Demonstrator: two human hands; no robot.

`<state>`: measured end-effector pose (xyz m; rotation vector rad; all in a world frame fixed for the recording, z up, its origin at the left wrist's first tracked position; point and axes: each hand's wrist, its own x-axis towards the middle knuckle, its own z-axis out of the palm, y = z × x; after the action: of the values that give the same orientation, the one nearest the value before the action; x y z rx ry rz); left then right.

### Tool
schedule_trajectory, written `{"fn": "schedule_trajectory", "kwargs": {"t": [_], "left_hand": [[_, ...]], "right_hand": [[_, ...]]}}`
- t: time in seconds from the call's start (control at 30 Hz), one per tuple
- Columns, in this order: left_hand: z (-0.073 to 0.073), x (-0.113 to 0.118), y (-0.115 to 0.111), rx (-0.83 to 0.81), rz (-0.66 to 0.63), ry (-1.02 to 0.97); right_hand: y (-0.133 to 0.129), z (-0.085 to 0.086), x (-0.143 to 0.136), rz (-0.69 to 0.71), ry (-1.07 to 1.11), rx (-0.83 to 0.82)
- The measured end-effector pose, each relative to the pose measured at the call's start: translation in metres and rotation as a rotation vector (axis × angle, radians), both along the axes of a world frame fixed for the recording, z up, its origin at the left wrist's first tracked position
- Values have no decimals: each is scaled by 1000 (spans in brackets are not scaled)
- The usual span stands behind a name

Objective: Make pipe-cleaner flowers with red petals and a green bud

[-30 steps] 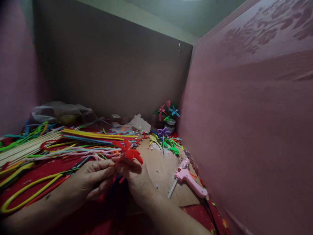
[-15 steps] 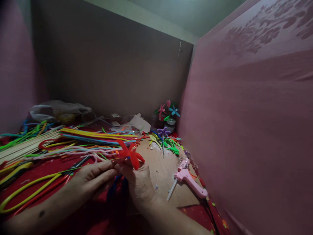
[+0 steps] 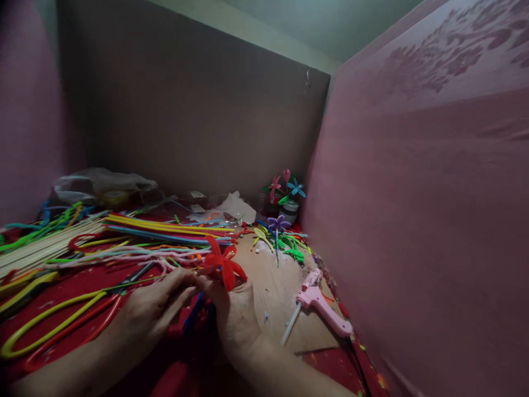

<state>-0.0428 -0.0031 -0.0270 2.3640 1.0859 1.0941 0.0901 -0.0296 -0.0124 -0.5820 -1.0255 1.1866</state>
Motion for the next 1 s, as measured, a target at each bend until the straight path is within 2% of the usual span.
{"fn": "schedule_trajectory", "kwargs": {"t": [0.17, 0.33, 0.53, 0.67, 0.77, 0.9, 1.0], "left_hand": [[-3, -1, 2, 12, -54, -58], [7, 1, -2, -117, -31, -178], [27, 5, -7, -419, -97, -337], [29, 6, -7, -673, -164, -461], [28, 5, -6, -796, -187, -504], [27, 3, -4, -830, -197, -495], [26, 2, -3, -819, -192, -525]], "right_hand": [[-1, -1, -1, -30, -23, 23], [-1, -3, 0, 43, -43, 85], [2, -5, 3, 52, -74, 55], [5, -8, 6, 39, -101, 25], [6, -8, 8, 46, -141, -16], [5, -5, 6, 131, -155, -47], [5, -4, 4, 111, -146, -51]]}}
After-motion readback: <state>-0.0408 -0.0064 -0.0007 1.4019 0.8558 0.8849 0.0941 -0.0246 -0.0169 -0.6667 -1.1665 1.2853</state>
